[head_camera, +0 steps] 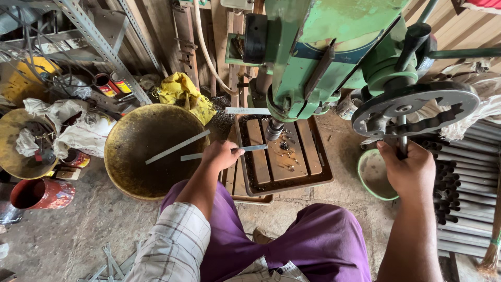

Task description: The person operates a drill press to drill holes into small metal bars. They hold each bar with one hand and turn the drill press handle with the other to lower the drill bit. After drilling, the person places the finished bars into a nearby metal bowl.

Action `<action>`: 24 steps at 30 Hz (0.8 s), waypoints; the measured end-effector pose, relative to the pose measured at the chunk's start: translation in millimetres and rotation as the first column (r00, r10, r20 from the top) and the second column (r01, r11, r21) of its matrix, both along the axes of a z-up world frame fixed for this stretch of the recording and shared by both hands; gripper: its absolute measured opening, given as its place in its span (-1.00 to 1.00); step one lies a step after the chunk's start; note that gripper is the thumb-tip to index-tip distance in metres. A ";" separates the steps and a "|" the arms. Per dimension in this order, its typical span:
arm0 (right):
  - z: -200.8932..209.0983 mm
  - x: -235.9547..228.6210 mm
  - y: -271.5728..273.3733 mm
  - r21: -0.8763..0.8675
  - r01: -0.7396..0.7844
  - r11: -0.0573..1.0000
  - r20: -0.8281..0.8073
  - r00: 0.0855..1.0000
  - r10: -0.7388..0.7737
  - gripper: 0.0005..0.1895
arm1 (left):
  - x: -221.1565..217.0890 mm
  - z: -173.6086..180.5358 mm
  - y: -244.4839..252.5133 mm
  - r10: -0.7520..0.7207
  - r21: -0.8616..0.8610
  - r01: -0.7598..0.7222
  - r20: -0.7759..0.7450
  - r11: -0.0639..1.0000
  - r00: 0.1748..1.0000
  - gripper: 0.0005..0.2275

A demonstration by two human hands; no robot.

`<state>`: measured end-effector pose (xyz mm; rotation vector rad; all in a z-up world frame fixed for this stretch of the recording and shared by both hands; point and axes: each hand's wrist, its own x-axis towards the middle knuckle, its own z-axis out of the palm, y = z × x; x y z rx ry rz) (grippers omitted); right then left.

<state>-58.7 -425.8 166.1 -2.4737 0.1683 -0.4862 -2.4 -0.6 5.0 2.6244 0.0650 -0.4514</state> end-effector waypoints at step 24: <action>-74.1 44.1 -6.9 -0.018 0.032 0.999 0.344 0.939 -0.024 -0.59 | 4.8 -5.5 1.4 -0.020 0.005 0.020 0.024 1.000 1.000 -0.68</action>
